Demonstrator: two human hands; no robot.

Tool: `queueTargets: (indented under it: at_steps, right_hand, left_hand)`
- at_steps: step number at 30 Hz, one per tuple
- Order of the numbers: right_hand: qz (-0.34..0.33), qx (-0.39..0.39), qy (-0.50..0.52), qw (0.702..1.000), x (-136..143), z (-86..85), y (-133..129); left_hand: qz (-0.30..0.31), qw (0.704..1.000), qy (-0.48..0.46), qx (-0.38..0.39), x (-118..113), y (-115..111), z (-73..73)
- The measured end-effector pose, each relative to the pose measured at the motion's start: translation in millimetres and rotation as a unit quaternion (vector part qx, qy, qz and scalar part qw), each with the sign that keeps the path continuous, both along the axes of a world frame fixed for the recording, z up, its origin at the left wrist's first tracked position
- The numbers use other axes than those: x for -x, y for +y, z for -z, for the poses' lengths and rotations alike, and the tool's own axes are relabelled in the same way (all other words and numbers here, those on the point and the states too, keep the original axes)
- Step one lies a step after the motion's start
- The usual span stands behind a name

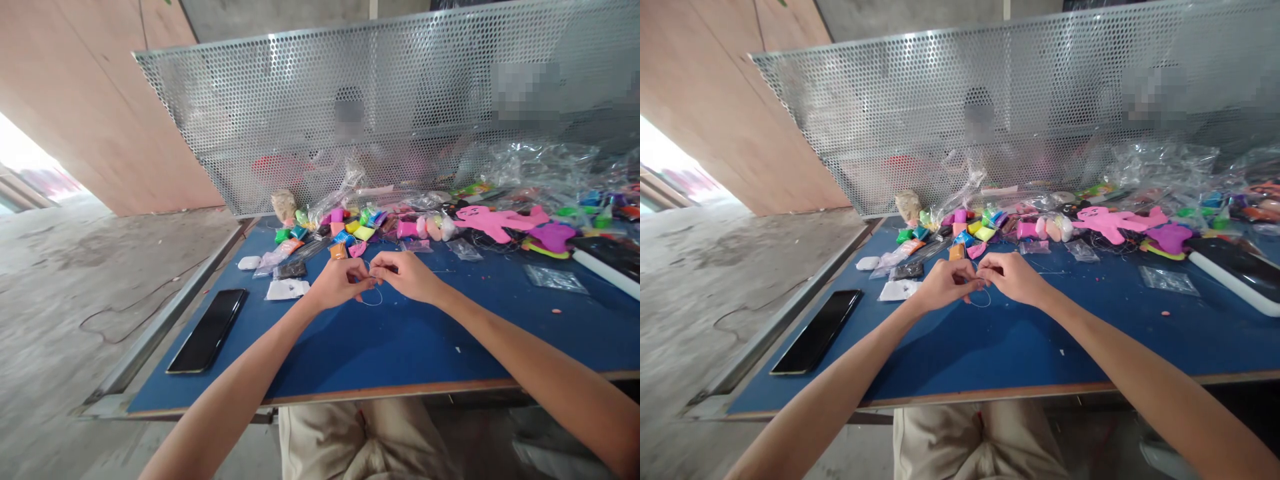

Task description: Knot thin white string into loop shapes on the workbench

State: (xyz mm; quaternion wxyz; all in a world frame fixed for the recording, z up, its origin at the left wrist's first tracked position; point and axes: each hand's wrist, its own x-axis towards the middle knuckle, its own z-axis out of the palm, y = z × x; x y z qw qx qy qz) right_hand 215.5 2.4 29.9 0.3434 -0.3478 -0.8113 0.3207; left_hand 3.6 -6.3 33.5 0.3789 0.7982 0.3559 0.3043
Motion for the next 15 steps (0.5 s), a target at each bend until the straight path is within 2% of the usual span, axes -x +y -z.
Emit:
queueTargets:
  at_steps: [7, 11, 15]
  right_hand:
    - [0.002, -0.017, -0.029, 0.999, 2, -2.6, -4]
    - [0.004, -0.025, -0.024, 0.999, 4, -1.5, -4]
    - [0.025, -0.039, -0.03, 0.998, 6, 0.8, -5]
  left_hand:
    - [-0.035, 0.995, 0.067, -0.068, -3, -2, -1.3]
    - [-0.098, 0.972, 0.136, -0.164, -6, -5, -1.5]
    - [-0.133, 0.955, 0.18, -0.196, -12, -7, 1.2]
